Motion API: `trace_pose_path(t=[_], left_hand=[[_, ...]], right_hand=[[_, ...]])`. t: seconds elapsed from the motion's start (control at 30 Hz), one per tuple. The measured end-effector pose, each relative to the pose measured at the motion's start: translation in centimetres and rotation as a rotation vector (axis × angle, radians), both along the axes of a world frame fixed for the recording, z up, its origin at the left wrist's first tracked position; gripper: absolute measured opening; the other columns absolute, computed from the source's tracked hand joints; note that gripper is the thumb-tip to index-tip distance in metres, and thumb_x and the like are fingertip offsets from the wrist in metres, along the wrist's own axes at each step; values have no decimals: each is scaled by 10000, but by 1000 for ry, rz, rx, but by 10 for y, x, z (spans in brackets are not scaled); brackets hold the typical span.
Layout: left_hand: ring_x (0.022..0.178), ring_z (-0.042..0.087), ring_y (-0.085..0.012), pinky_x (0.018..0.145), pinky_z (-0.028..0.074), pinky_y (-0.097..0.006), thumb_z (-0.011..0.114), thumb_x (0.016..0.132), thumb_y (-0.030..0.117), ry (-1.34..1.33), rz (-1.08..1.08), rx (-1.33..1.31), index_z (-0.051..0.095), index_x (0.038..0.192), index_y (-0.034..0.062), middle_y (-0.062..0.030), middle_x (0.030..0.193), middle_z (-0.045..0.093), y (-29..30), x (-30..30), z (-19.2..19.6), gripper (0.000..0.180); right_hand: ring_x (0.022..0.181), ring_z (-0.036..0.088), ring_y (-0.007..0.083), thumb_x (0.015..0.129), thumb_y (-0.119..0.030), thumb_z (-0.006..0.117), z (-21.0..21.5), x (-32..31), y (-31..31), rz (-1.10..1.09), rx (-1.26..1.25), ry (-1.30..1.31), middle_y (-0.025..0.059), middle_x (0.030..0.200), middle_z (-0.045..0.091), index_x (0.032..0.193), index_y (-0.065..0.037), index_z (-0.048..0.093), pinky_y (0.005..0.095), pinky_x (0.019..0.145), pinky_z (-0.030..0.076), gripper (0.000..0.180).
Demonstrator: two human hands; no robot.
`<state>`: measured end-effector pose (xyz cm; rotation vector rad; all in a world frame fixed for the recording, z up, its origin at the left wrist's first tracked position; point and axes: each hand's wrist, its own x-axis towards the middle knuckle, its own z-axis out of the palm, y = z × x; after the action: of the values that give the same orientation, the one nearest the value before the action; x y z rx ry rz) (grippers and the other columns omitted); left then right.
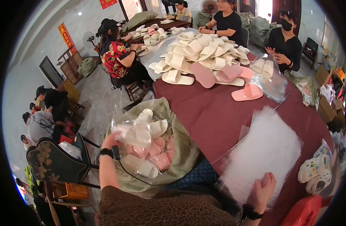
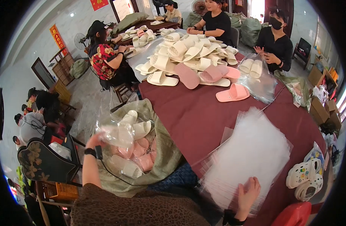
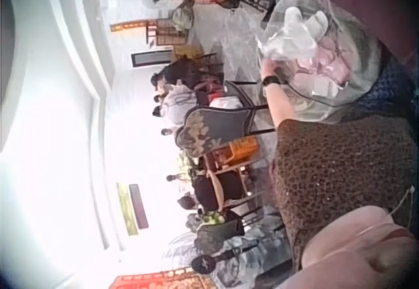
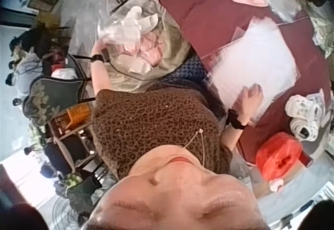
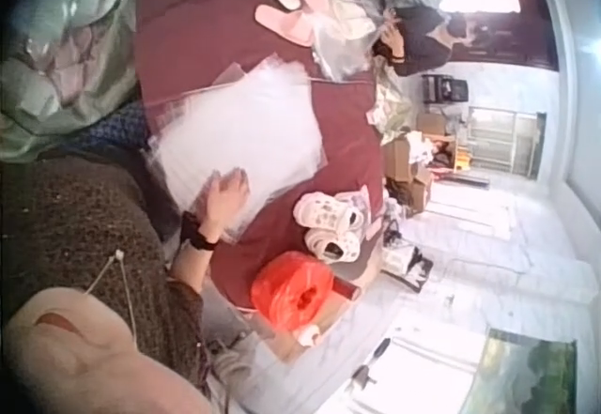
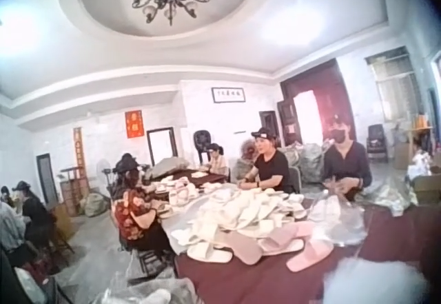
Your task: Packing pairs of sandals into clear plastic bags and sealing them.
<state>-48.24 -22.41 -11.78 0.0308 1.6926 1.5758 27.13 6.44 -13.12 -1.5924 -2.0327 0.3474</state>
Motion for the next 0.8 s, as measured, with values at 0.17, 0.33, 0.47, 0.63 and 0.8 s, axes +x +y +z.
trace_pose_path(t=[0.17,0.33,0.47,0.63,0.8], left_hand=[[525,603,-258,488,468,-376,872,701,378,183,-170,-654,671,966,-24,-128,701,661,35,61,-118,522],[794,690,-271,667,555,-373,885,534,573,860,-384,-1159,582,1191,-97,-203,1039,694,10,28,-82,986],[1132,585,-407,945,507,-421,864,592,525,1170,-276,-1295,455,1377,33,-271,1328,482,137,101,-10,1013],[1275,422,-491,1062,375,-504,836,667,423,1544,-530,-443,426,1390,18,-349,1372,437,257,154,46,925],[1295,408,-491,1077,360,-505,785,728,468,1636,-846,-62,409,1421,30,-359,1411,396,422,260,57,902]], right_hand=[[1225,462,405,738,-191,736,15,4,-4,-96,1,-52,210,1318,531,1199,21,583,474,1037,381,530],[1200,477,368,745,-256,751,12,-23,1,-68,-28,-101,167,1324,525,1204,-20,581,482,977,407,544],[1191,479,360,744,-269,757,19,-9,-5,-213,-14,-148,152,1314,531,1205,-31,582,485,956,413,548],[1155,491,353,735,-296,764,21,-21,-1,-209,-26,-122,137,1292,536,1178,-42,595,487,932,419,538],[1137,500,349,715,-333,772,11,-13,5,-267,-12,-159,135,1279,547,1174,-50,599,480,906,427,566]])
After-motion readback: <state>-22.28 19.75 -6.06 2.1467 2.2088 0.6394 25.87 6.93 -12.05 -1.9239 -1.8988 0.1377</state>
